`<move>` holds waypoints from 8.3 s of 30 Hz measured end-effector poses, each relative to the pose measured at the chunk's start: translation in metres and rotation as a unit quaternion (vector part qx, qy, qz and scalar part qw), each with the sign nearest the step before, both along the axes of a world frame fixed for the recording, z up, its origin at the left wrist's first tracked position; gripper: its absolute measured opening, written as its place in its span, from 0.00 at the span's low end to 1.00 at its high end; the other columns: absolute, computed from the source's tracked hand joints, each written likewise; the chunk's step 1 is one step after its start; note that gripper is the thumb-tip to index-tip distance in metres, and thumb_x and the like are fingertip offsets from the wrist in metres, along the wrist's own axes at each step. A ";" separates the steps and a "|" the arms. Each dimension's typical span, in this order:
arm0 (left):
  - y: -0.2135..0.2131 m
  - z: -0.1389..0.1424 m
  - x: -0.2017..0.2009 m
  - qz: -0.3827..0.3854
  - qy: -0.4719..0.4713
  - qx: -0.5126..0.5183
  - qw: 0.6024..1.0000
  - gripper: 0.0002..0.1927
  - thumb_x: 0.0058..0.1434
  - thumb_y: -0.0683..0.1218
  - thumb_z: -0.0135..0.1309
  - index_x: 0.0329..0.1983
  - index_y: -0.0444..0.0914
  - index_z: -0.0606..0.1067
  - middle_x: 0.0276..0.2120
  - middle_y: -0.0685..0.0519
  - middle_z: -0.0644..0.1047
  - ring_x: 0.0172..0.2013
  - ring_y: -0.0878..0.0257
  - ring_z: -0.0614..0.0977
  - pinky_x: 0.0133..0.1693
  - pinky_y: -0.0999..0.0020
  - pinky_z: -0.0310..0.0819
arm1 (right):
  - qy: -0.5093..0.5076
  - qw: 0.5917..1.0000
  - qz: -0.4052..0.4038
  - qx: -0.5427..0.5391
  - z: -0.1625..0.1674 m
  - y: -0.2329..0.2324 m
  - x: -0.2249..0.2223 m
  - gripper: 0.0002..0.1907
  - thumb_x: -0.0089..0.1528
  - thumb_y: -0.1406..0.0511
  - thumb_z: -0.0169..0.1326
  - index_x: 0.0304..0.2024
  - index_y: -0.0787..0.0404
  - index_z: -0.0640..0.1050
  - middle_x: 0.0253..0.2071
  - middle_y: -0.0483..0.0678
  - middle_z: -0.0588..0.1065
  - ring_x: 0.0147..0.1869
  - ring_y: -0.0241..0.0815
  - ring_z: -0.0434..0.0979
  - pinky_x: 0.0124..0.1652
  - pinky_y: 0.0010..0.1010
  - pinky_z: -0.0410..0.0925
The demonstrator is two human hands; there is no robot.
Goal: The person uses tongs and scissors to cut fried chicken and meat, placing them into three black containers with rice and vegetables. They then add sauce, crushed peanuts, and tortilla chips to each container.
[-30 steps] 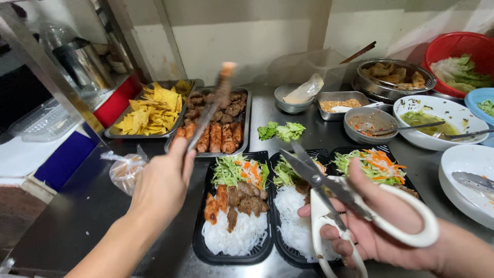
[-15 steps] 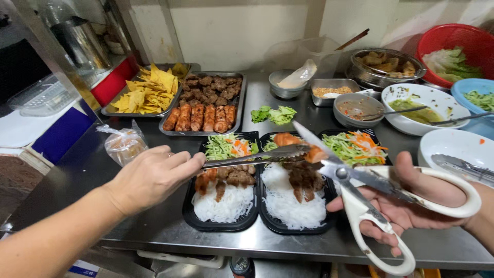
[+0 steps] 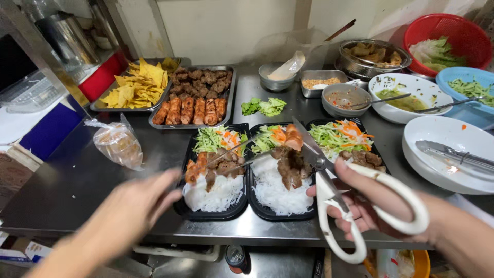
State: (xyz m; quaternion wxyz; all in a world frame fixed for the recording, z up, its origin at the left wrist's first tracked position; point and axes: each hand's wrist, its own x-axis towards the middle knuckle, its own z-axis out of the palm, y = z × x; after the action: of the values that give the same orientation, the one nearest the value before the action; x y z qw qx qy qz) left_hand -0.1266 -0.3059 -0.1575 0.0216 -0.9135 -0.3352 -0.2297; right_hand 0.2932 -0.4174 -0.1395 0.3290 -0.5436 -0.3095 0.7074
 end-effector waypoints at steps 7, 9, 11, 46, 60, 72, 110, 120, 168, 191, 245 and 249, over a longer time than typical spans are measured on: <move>-0.084 -0.111 0.045 0.114 -0.419 -0.653 0.621 0.15 0.66 0.51 0.52 0.44 0.35 0.78 0.16 0.47 0.77 0.15 0.64 0.76 0.19 0.71 0.65 | -0.135 0.991 -0.018 -0.013 -0.001 -0.002 -0.041 0.31 0.65 0.39 0.45 0.45 0.59 0.74 0.23 0.47 0.71 0.23 0.39 0.71 0.25 0.30 0.67; -0.101 -0.129 0.071 0.072 -0.486 -0.670 0.556 0.18 0.67 0.51 0.48 0.44 0.31 0.78 0.17 0.45 0.80 0.14 0.62 0.76 0.18 0.70 0.64 | -0.158 0.987 -0.019 -0.015 0.002 0.000 -0.053 0.32 0.64 0.39 0.46 0.40 0.61 0.73 0.22 0.47 0.70 0.23 0.40 0.71 0.26 0.32 0.67; -0.113 -0.129 0.080 0.085 -0.461 -0.698 0.542 0.20 0.69 0.54 0.46 0.45 0.32 0.77 0.17 0.44 0.80 0.14 0.64 0.74 0.18 0.72 0.63 | -0.184 0.983 -0.024 -0.011 0.004 0.002 -0.063 0.35 0.61 0.38 0.47 0.31 0.64 0.73 0.19 0.48 0.69 0.21 0.41 0.70 0.25 0.33 0.66; -0.158 -0.159 0.104 0.046 -0.572 -0.704 0.418 0.19 0.70 0.52 0.45 0.40 0.31 0.74 0.15 0.48 0.73 0.14 0.67 0.67 0.21 0.73 0.59 | -0.117 0.990 0.050 -0.058 -0.003 -0.020 -0.077 0.34 0.59 0.36 0.45 0.37 0.58 0.74 0.26 0.46 0.74 0.29 0.38 0.76 0.31 0.31 0.72; -0.158 -0.163 0.098 0.058 -0.567 -0.708 0.417 0.18 0.70 0.51 0.47 0.36 0.30 0.75 0.14 0.54 0.69 0.13 0.70 0.65 0.19 0.75 0.54 | -0.147 0.985 0.062 -0.068 0.004 -0.020 -0.082 0.34 0.59 0.35 0.43 0.36 0.58 0.76 0.26 0.45 0.74 0.30 0.36 0.76 0.31 0.29 0.70; -0.150 -0.144 0.086 0.087 -0.528 -0.727 0.430 0.18 0.68 0.54 0.46 0.38 0.34 0.75 0.14 0.47 0.74 0.13 0.67 0.68 0.18 0.73 0.55 | -0.192 0.980 -0.009 -0.052 -0.019 -0.010 -0.075 0.36 0.59 0.41 0.56 0.34 0.71 0.80 0.13 0.45 0.63 0.12 0.37 0.61 0.17 0.28 0.57; -0.052 0.021 0.095 0.284 -0.243 -0.448 0.812 0.21 0.66 0.60 0.50 0.39 0.38 0.78 0.14 0.47 0.76 0.16 0.56 0.80 0.23 0.58 0.73 | -0.440 0.896 0.039 0.049 -0.001 0.029 -0.012 0.35 0.66 0.46 0.51 0.22 0.72 0.75 0.13 0.50 0.70 0.16 0.39 0.67 0.20 0.29 0.67; 0.197 0.080 0.030 0.347 -0.171 -0.435 0.813 0.23 0.71 0.56 0.50 0.35 0.30 0.73 0.23 0.46 0.75 0.15 0.57 0.74 0.20 0.56 0.70 | -0.293 0.946 -0.092 0.101 0.027 0.072 -0.023 0.25 0.66 0.50 0.52 0.29 0.66 0.70 0.18 0.47 0.64 0.16 0.39 0.62 0.18 0.32 0.57; 0.099 0.050 0.032 -0.059 -0.647 -0.655 0.385 0.16 0.73 0.55 0.41 0.38 0.39 0.68 0.18 0.59 0.63 0.10 0.70 0.58 0.17 0.74 0.54 | 0.263 0.950 0.147 0.083 0.088 0.167 -0.179 0.57 0.56 0.26 0.31 0.52 0.71 0.75 0.36 0.52 0.78 0.38 0.44 0.80 0.47 0.46 0.76; 0.082 0.036 0.022 -0.058 -0.626 -0.665 0.404 0.18 0.72 0.57 0.42 0.40 0.38 0.69 0.17 0.57 0.64 0.08 0.69 0.58 0.16 0.73 0.55 | 0.255 0.952 0.159 0.051 0.090 0.182 -0.166 0.55 0.61 0.29 0.38 0.53 0.78 0.75 0.29 0.47 0.72 0.31 0.37 0.73 0.35 0.28 0.71; 0.092 0.038 -0.021 -0.116 -0.521 -0.680 0.504 0.19 0.75 0.56 0.36 0.39 0.39 0.69 0.12 0.61 0.60 0.05 0.71 0.55 0.13 0.74 0.49 | 0.216 0.944 0.203 0.146 0.105 0.165 -0.130 0.58 0.64 0.31 0.35 0.60 0.83 0.70 0.34 0.50 0.72 0.38 0.40 0.73 0.37 0.35 0.71; 0.090 0.038 -0.021 -0.107 -0.517 -0.679 0.509 0.19 0.75 0.56 0.35 0.40 0.39 0.68 0.12 0.61 0.60 0.05 0.71 0.55 0.13 0.74 0.49 | 0.161 0.963 0.161 0.144 0.115 0.158 -0.141 0.58 0.58 0.30 0.34 0.58 0.79 0.71 0.36 0.51 0.75 0.38 0.40 0.74 0.39 0.36 0.72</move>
State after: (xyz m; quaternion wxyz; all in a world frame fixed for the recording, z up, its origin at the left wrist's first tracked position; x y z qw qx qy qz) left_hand -0.1474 -0.2160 -0.1190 -0.8075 -0.3970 -0.2405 -0.3640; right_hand 0.1523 -0.2594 -0.0241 0.3311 -0.3127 -0.4347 0.7769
